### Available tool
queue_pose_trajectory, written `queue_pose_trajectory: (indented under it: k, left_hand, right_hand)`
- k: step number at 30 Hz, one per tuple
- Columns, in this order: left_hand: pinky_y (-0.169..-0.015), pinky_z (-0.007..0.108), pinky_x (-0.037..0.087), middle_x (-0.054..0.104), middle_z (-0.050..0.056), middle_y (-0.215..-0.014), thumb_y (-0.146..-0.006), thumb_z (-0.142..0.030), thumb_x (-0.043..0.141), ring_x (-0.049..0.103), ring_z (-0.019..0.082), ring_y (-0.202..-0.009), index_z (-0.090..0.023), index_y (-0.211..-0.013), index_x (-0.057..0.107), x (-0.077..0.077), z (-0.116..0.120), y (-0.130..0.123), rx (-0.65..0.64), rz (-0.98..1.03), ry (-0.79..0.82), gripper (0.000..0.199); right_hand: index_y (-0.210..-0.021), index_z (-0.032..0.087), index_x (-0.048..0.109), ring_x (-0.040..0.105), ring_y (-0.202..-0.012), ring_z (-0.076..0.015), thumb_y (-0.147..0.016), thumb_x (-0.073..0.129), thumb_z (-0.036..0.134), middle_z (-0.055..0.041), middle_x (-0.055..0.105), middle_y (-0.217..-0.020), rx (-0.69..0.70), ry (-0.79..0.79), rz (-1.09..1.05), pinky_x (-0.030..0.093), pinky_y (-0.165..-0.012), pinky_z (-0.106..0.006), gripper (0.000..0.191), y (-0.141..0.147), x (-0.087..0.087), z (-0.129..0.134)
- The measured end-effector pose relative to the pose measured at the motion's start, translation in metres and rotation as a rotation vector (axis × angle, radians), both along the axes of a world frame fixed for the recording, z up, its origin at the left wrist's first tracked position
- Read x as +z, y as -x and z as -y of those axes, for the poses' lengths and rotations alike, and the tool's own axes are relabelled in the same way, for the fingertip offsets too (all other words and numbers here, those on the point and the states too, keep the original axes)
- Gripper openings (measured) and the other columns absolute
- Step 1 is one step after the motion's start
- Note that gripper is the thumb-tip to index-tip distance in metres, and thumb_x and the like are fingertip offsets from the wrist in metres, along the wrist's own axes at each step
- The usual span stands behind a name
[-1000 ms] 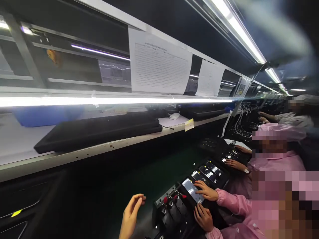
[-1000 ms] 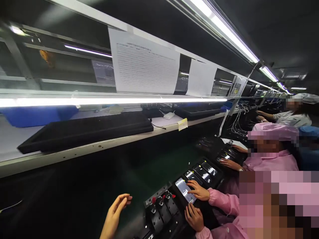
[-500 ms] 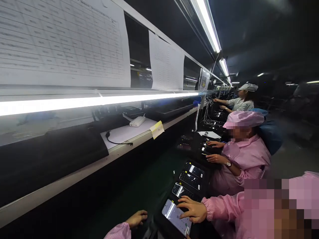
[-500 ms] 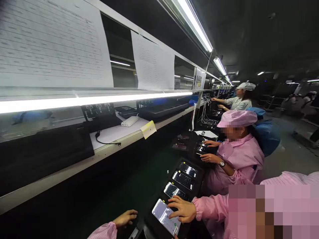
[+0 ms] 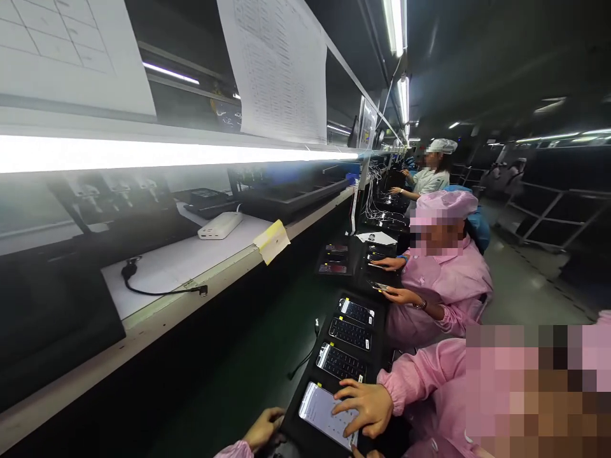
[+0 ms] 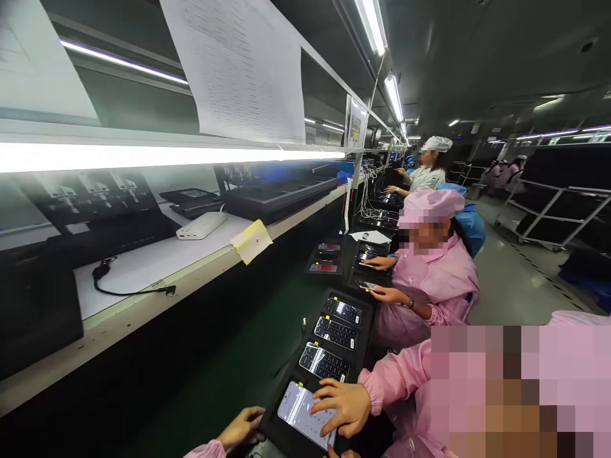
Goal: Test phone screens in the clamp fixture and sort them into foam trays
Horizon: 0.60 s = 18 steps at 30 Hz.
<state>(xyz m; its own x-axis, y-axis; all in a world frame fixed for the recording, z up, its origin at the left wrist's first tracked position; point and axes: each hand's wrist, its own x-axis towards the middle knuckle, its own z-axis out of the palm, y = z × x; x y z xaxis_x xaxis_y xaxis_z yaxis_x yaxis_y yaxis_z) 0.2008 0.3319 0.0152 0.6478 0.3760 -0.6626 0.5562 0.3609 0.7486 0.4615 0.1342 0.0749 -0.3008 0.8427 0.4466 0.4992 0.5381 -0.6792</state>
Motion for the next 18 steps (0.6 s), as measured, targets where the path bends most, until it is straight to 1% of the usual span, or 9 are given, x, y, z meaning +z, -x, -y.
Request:
queue_pose_trajectory:
  k: [2, 3, 8, 10, 12, 13, 14, 16, 18]
  left_hand:
    - [-0.063, 0.029, 0.052, 0.064, 0.001, -0.087, -0.087, -0.034, 0.055, 0.061, 0.011, -0.068, -0.014, -0.098, 0.058, -0.003, 0.001, 0.001, -0.017, 0.000, -0.040, 0.024]
    - [-0.063, 0.028, 0.052, 0.064, 0.001, -0.085, -0.087, -0.035, 0.055, 0.061, 0.011, -0.066, -0.014, -0.098, 0.059, -0.004, 0.001, 0.001, -0.021, 0.005, -0.059, 0.024]
    - [-0.063, 0.029, 0.051, 0.067, 0.000, -0.077, -0.081, -0.044, 0.059, 0.063, 0.012, -0.063, -0.014, -0.095, 0.062, -0.005, 0.005, 0.004, -0.033, 0.044, -0.159, 0.033]
    - [-0.064, 0.030, 0.051, 0.068, 0.000, -0.076, -0.078, -0.047, 0.061, 0.064, 0.013, -0.064, -0.014, -0.093, 0.063, -0.006, 0.005, 0.005, -0.042, 0.061, -0.202, 0.036]
    - [-0.067, 0.031, 0.051, 0.068, 0.000, -0.077, -0.078, -0.048, 0.060, 0.064, 0.014, -0.066, -0.015, -0.092, 0.063, -0.007, 0.004, 0.007, -0.058, 0.074, -0.246, 0.036]
    - [-0.069, 0.032, 0.051, 0.068, 0.001, -0.080, -0.080, -0.047, 0.059, 0.064, 0.015, -0.068, -0.015, -0.093, 0.063, -0.008, 0.004, 0.008, -0.067, 0.078, -0.268, 0.035]
    - [-0.072, 0.033, 0.051, 0.068, 0.001, -0.083, -0.081, -0.046, 0.058, 0.064, 0.015, -0.071, -0.015, -0.093, 0.063, -0.009, 0.003, 0.008, -0.076, 0.082, -0.291, 0.034]
    - [-0.077, 0.036, 0.050, 0.068, 0.002, -0.090, -0.084, -0.042, 0.056, 0.064, 0.015, -0.076, -0.015, -0.095, 0.062, -0.012, 0.002, 0.009, -0.095, 0.085, -0.334, 0.030]
    - [-0.081, 0.037, 0.049, 0.067, 0.002, -0.095, -0.086, -0.039, 0.055, 0.064, 0.016, -0.081, -0.015, -0.096, 0.062, -0.016, 0.002, 0.010, -0.110, 0.084, -0.375, 0.028]
  right_hand:
    - [-0.071, 0.026, 0.072, 0.057, -0.105, -0.0205, -0.066, 0.025, 0.071, -0.0088, 0.070, -0.092, -0.019, 0.072, -0.047, 0.026, -0.101, -0.046, 0.065, 0.004, -0.002, 0.000]
    - [-0.069, 0.026, 0.072, 0.058, -0.102, -0.0202, -0.065, 0.026, 0.071, -0.0092, 0.070, -0.089, -0.048, 0.082, -0.071, 0.027, -0.100, -0.046, 0.064, 0.004, 0.000, 0.000]
    - [-0.052, 0.024, 0.065, 0.062, -0.087, -0.0194, -0.062, 0.037, 0.067, -0.0065, 0.069, -0.074, -0.273, 0.039, -0.192, 0.032, -0.093, -0.051, 0.052, -0.001, 0.012, -0.004]
    - [-0.047, 0.026, 0.062, 0.063, -0.085, -0.0201, -0.058, 0.045, 0.062, -0.0044, 0.069, -0.070, -0.284, 0.051, -0.249, 0.033, -0.091, -0.052, 0.041, 0.003, 0.012, -0.003]
    - [-0.042, 0.028, 0.060, 0.063, -0.085, -0.0224, -0.047, 0.056, 0.054, -0.0043, 0.069, -0.068, -0.272, 0.154, -0.392, 0.035, -0.089, -0.052, 0.027, 0.012, 0.009, 0.001]
    - [-0.041, 0.027, 0.059, 0.063, -0.086, -0.0240, -0.041, 0.058, 0.050, -0.0057, 0.069, -0.070, -0.294, 0.248, -0.513, 0.038, -0.086, -0.052, 0.023, 0.018, 0.007, 0.006]
    - [-0.043, 0.026, 0.061, 0.063, -0.087, -0.0250, -0.039, 0.057, 0.049, -0.0077, 0.069, -0.073, -0.333, 0.351, -0.639, 0.041, -0.081, -0.052, 0.023, 0.026, 0.005, 0.013]
    - [-0.053, 0.026, 0.066, 0.064, -0.084, -0.0245, -0.044, 0.049, 0.051, -0.0081, 0.069, -0.080, -0.442, 0.525, -0.842, 0.047, -0.069, -0.049, 0.032, 0.043, 0.003, 0.032]
    - [-0.063, 0.029, 0.070, 0.066, -0.078, -0.0233, -0.053, 0.044, 0.051, -0.0043, 0.069, -0.080, -0.503, 0.607, -0.920, 0.050, -0.063, -0.045, 0.035, 0.063, 0.003, 0.055]
